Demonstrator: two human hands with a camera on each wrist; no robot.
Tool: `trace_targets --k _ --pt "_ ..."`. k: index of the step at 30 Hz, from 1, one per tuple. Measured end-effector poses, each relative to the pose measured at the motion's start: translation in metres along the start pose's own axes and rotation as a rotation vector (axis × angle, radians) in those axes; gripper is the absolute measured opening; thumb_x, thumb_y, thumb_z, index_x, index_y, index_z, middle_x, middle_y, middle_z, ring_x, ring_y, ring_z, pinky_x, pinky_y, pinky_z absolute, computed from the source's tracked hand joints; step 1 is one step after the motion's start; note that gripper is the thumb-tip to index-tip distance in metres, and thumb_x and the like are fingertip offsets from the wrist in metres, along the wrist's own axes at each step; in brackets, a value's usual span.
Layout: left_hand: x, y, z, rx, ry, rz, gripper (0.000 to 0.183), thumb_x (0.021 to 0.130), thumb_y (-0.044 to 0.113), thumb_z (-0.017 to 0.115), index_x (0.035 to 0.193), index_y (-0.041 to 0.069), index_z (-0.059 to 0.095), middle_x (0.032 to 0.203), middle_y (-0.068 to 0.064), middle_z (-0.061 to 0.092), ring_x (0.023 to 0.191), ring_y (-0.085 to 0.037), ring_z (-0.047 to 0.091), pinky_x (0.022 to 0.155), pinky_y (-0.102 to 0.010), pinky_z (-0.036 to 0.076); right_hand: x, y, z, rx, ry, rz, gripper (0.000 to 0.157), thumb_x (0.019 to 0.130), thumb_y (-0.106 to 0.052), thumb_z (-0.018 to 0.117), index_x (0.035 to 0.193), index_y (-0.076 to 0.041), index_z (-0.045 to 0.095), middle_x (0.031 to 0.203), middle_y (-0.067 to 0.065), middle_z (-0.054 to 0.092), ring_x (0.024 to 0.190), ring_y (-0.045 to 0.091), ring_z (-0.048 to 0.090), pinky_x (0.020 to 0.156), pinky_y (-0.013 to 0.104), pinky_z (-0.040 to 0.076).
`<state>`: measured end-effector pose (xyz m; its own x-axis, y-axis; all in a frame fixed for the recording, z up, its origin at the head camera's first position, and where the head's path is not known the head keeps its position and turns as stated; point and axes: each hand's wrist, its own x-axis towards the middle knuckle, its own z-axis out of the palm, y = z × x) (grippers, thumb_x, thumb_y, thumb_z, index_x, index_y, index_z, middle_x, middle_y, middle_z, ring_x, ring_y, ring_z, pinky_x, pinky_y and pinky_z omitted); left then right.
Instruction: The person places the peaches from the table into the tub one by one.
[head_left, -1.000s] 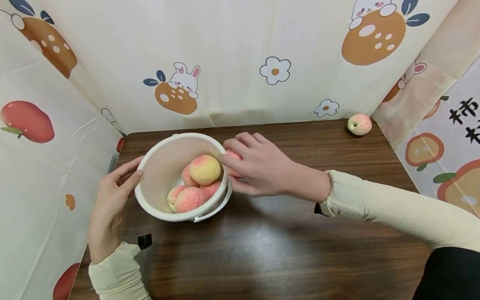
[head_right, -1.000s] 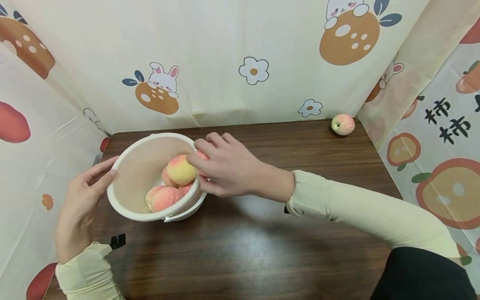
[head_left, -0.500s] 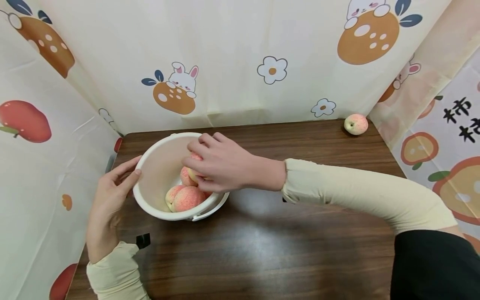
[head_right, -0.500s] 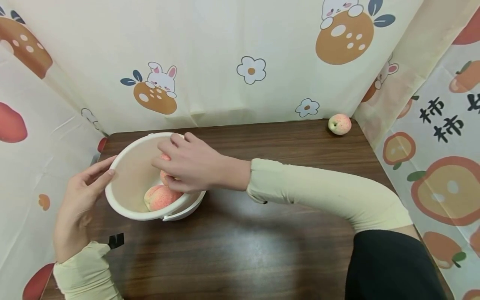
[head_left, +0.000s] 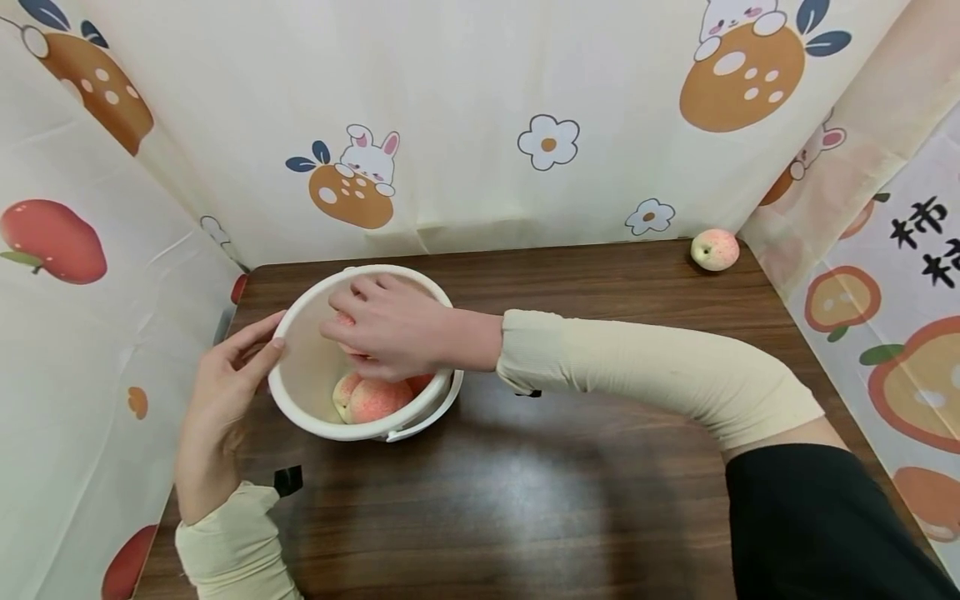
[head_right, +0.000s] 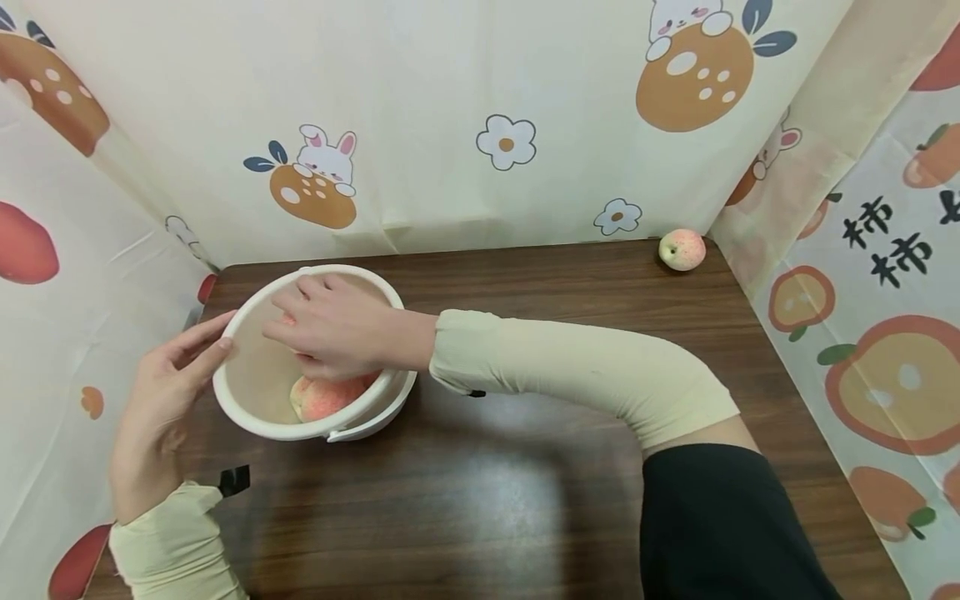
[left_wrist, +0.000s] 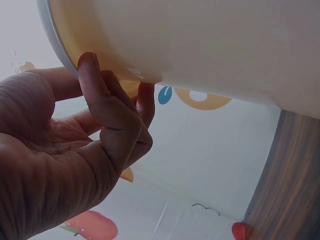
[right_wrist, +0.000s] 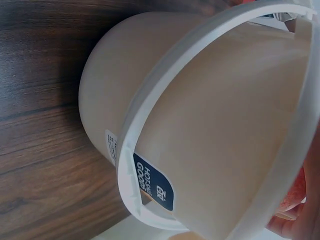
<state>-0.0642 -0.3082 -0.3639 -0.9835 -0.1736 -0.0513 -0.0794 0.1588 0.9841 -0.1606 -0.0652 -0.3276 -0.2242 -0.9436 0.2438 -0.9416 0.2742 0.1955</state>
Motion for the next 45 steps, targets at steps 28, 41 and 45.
trace_targets --k 28,41,45 --pt "0.001 -0.001 -0.001 0.022 -0.017 0.014 0.045 0.101 0.016 0.069 0.145 0.008 0.062 0.106 0.019 0.073 0.086 0.003 0.071 0.060 -0.018 0.058 0.038 0.000 0.030 0.179 -0.286 -0.194 0.026 0.103 -0.030 0.059 0.126 -0.019 0.062 0.124 0.005 0.055 0.114 0.027 0.050 0.096 0.034 0.047" --pt "0.000 0.000 0.000 -0.027 -0.012 -0.017 0.046 0.101 0.016 0.070 0.146 0.008 0.062 0.106 0.018 0.073 0.088 0.003 0.072 0.062 -0.019 0.060 0.035 -0.004 0.028 0.180 -0.353 -0.189 0.030 0.107 -0.028 0.051 0.135 -0.021 0.060 0.128 0.006 0.053 0.111 0.026 0.053 0.091 0.035 0.049" --pt "0.000 0.000 0.000 -0.043 -0.012 -0.023 0.047 0.101 0.016 0.070 0.146 0.008 0.061 0.108 0.018 0.073 0.090 0.003 0.072 0.063 -0.019 0.061 0.034 -0.006 0.027 0.144 -0.349 -0.193 0.031 0.109 -0.029 0.047 0.136 -0.021 0.059 0.131 0.007 0.053 0.113 0.026 0.053 0.091 0.035 0.051"
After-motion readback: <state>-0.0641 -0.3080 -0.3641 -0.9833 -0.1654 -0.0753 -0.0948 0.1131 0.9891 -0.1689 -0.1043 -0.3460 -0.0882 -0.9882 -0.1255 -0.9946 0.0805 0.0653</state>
